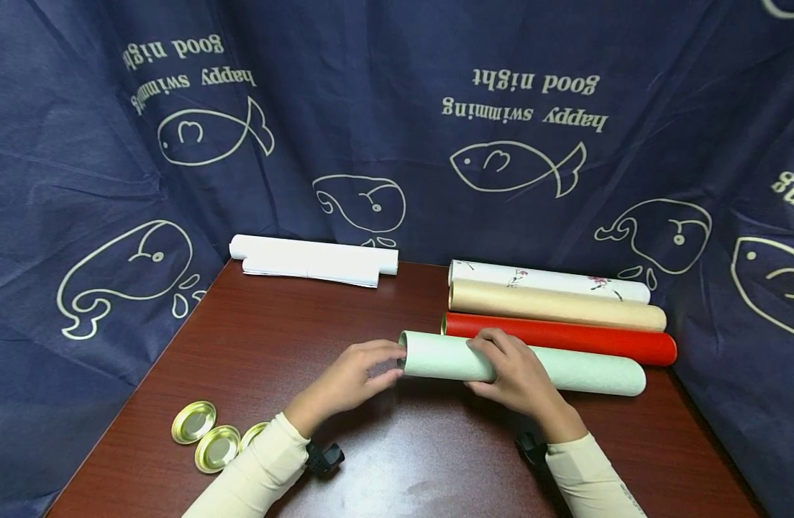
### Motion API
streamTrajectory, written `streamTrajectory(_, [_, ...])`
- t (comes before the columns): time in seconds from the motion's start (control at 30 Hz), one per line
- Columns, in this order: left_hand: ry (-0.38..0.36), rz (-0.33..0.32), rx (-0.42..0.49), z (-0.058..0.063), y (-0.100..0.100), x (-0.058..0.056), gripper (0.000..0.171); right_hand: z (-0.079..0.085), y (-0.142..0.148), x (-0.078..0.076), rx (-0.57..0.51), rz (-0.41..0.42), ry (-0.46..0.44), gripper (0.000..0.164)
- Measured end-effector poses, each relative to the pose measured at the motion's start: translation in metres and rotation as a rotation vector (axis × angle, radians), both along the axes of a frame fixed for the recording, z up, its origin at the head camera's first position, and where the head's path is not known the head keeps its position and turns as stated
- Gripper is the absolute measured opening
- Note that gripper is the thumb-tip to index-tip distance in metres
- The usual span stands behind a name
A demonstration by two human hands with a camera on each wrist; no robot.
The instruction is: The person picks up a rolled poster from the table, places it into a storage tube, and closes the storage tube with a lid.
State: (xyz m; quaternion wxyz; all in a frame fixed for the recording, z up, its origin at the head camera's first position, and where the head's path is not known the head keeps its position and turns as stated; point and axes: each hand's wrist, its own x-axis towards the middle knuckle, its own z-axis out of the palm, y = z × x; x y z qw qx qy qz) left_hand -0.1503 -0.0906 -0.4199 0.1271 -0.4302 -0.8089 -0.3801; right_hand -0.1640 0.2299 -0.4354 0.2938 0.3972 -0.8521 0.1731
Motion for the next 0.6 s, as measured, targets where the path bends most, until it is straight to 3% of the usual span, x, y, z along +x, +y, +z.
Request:
streamTrajectory(0.23, [0.041,0.058,0.014,0.003,-0.036,0.005,0.028,0.001,0.000,0.001,0.007,0.001,-0.007,0.061])
streamTrajectory(0.47, [0.035,0.185,-0.062,0.003,-0.100,0.017,0.031,0.003,0.002,0.003,-0.001,-0.008,-0.012,0.060])
streamTrajectory(0.6, [0.044,0.294,-0.121,0.000,-0.139,0.025,0.034,0.003,0.004,0.002,0.001,-0.012,-0.006,0.060])
